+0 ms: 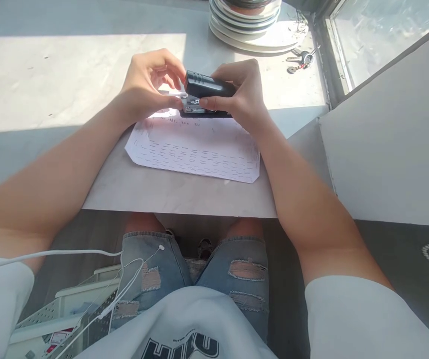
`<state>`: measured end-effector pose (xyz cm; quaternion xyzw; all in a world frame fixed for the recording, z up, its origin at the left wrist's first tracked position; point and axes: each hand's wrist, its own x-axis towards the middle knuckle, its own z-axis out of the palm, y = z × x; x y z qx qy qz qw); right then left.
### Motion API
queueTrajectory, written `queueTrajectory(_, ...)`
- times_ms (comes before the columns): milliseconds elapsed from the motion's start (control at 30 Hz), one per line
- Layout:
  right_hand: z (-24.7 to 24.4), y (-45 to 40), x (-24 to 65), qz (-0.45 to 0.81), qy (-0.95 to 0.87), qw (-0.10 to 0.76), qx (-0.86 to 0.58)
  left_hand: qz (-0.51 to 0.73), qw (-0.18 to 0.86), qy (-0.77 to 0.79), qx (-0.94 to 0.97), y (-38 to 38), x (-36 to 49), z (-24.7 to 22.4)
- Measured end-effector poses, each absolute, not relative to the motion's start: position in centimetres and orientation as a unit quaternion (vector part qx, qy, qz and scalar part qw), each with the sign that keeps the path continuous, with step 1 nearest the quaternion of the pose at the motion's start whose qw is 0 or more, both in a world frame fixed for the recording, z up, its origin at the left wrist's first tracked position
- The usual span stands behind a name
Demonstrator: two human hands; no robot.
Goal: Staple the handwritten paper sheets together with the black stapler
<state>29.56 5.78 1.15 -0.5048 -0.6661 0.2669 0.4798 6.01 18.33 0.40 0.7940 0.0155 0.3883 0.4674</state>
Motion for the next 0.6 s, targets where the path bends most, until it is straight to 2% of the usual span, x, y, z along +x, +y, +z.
queueTrajectory(200,2.6,4.8,28.1,0.252,-0.666,0.429,-0.556,0.318,0.429,0.084,0.841,17.4,5.5,1.2)
queueTrajectory(600,2.4,4.8,28.1,0.257,-0.666,0.444,-0.542,0.320,0.441,0.049,0.837,18.6,5.8,0.0)
